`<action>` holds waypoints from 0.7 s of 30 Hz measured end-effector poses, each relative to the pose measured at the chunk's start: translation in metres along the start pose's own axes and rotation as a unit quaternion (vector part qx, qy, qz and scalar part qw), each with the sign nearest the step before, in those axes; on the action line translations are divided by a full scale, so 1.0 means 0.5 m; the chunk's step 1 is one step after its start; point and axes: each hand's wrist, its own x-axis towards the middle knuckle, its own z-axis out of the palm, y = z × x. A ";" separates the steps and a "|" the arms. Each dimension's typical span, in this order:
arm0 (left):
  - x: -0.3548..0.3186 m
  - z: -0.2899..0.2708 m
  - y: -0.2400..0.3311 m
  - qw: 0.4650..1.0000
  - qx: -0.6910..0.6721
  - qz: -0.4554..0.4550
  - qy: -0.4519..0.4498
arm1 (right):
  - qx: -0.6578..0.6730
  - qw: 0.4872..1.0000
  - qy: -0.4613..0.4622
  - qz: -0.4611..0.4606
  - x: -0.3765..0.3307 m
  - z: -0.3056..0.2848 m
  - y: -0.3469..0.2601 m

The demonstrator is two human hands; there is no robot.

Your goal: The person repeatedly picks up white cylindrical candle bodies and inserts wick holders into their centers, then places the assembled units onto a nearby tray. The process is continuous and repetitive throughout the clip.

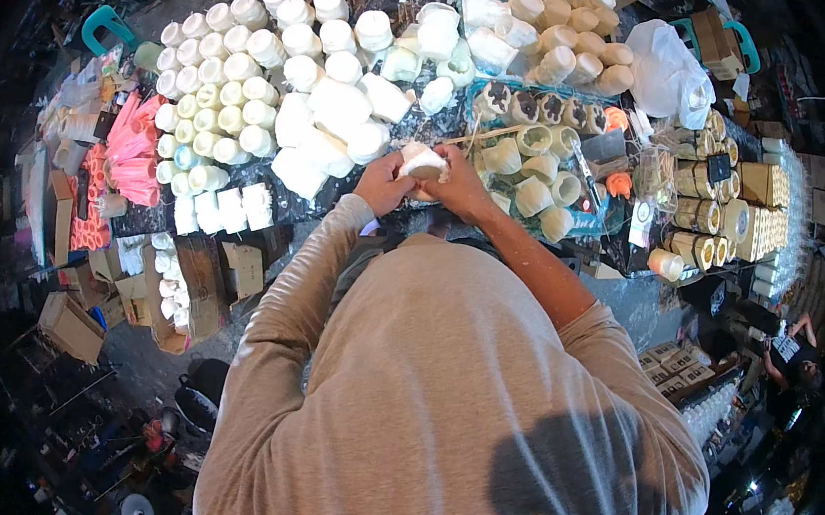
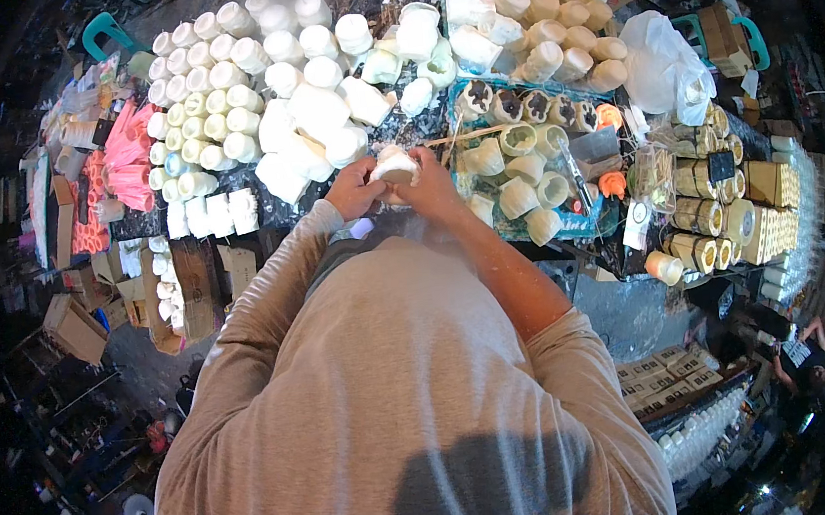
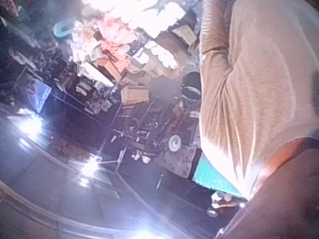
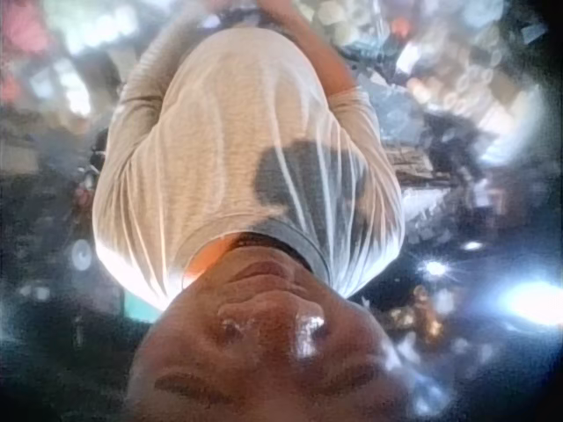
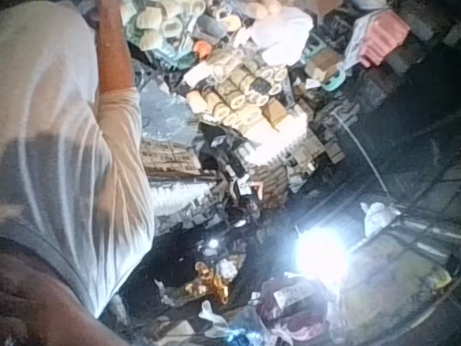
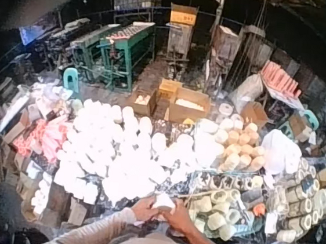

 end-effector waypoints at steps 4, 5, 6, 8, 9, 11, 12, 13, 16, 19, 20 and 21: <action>0.000 -0.002 0.014 0.985 0.145 0.091 -0.016 | 0.115 0.992 -0.042 0.029 -0.015 -0.011 -0.017; -0.002 0.001 0.018 0.982 0.176 0.069 -0.025 | 0.089 0.995 -0.030 0.035 -0.019 -0.011 -0.019; -0.005 0.004 0.022 0.981 0.178 0.083 -0.007 | 0.068 0.997 -0.014 0.034 -0.021 -0.009 -0.020; -0.013 0.024 0.031 0.977 0.186 0.098 0.024 | 0.048 0.998 0.028 0.036 -0.022 0.000 -0.013; -0.014 0.034 0.036 0.974 0.196 0.106 0.036 | 0.047 0.997 0.051 0.035 -0.021 0.008 -0.006; -0.020 0.056 0.045 0.967 0.207 0.130 0.065 | 0.027 0.995 0.094 0.035 -0.017 0.024 0.016; -0.024 0.067 0.049 0.966 0.203 0.151 0.058 | 0.010 0.993 0.114 0.035 -0.014 0.033 0.028; -0.028 0.080 0.052 0.962 0.203 0.173 0.064 | -0.013 0.990 0.133 0.045 -0.010 0.042 0.040; -0.044 0.081 0.045 0.968 0.190 0.162 0.030 | 0.473 0.847 0.138 0.200 0.001 0.055 0.078; -0.057 0.042 0.007 0.991 0.120 0.053 -0.017 | 0.156 0.984 0.074 0.052 -0.017 0.039 0.117; -0.053 0.035 -0.010 0.977 0.187 0.101 0.020 | 0.165 0.984 0.055 0.022 -0.019 0.033 0.124; -0.049 0.035 -0.030 0.953 0.250 0.159 0.072 | 0.189 0.981 0.042 0.032 -0.014 0.029 0.125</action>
